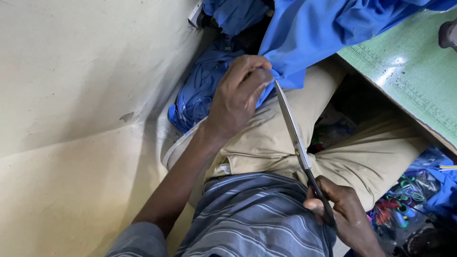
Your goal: Cutting blue fabric with a pair of large scissors on a work table
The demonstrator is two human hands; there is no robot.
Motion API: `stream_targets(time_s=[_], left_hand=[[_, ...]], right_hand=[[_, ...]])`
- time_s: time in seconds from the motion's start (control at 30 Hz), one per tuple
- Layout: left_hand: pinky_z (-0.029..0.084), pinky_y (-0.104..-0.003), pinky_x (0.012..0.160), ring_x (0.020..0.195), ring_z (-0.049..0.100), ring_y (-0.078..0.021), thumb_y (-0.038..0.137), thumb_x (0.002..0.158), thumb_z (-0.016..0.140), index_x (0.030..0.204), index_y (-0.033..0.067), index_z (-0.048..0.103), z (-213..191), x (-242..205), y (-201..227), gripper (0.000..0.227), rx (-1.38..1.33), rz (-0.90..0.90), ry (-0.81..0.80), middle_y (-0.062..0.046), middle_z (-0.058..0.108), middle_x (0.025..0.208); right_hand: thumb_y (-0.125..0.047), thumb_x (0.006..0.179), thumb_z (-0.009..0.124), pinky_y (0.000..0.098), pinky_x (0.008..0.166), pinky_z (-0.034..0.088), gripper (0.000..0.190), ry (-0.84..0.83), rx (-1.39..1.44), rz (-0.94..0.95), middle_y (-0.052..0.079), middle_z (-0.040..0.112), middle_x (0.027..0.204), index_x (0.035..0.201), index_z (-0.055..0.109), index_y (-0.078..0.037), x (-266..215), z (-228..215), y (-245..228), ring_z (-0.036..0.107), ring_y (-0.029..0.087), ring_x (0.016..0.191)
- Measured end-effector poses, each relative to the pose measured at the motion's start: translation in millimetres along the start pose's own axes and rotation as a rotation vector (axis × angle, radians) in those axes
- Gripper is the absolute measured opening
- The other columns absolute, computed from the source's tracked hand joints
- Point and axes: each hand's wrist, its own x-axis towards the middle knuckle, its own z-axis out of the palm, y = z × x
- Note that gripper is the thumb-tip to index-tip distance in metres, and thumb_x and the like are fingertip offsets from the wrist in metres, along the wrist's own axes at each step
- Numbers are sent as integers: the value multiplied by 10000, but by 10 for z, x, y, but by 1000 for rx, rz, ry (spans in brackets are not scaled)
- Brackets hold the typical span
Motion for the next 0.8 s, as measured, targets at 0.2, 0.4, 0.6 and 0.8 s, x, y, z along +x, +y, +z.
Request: stream_targets(time_s=[0.2,0.4,0.6,0.8], left_hand=[[492,-329,866,954,611,-162,403,1098,432,1087,103,515,42,-6,-41,311,-450,-414,-53,-32,589,996],[449,-302,754,868,545,-127,531,1097,300,1166,102,546,102,32,1,500,-420,-433,-94,-11,587,1016],[560,-397,850,936,650,-244,164,922,837,1135,110,555,373,18,2,358,209,-257,-20,-59,599,1038],[548,-400,771,847,640,-253,-46,843,711,1057,79,591,448,-48,-100,275,251,-268,54,-64,561,977]], right_hand=[[-410,888,694,298,495,397,414,-1,202,-45,71,573,525,756,679,-18,-84,-59,229,535,147,467],[-539,879,617,310,571,427,496,82,80,-51,59,617,475,756,670,-61,-27,-90,148,568,145,479],[-519,879,627,288,511,456,462,-1,45,-45,55,644,480,782,678,-70,86,-154,119,602,136,442],[-684,879,510,293,547,478,604,-116,-12,-163,-2,651,602,820,670,-105,170,-232,55,607,117,554]])
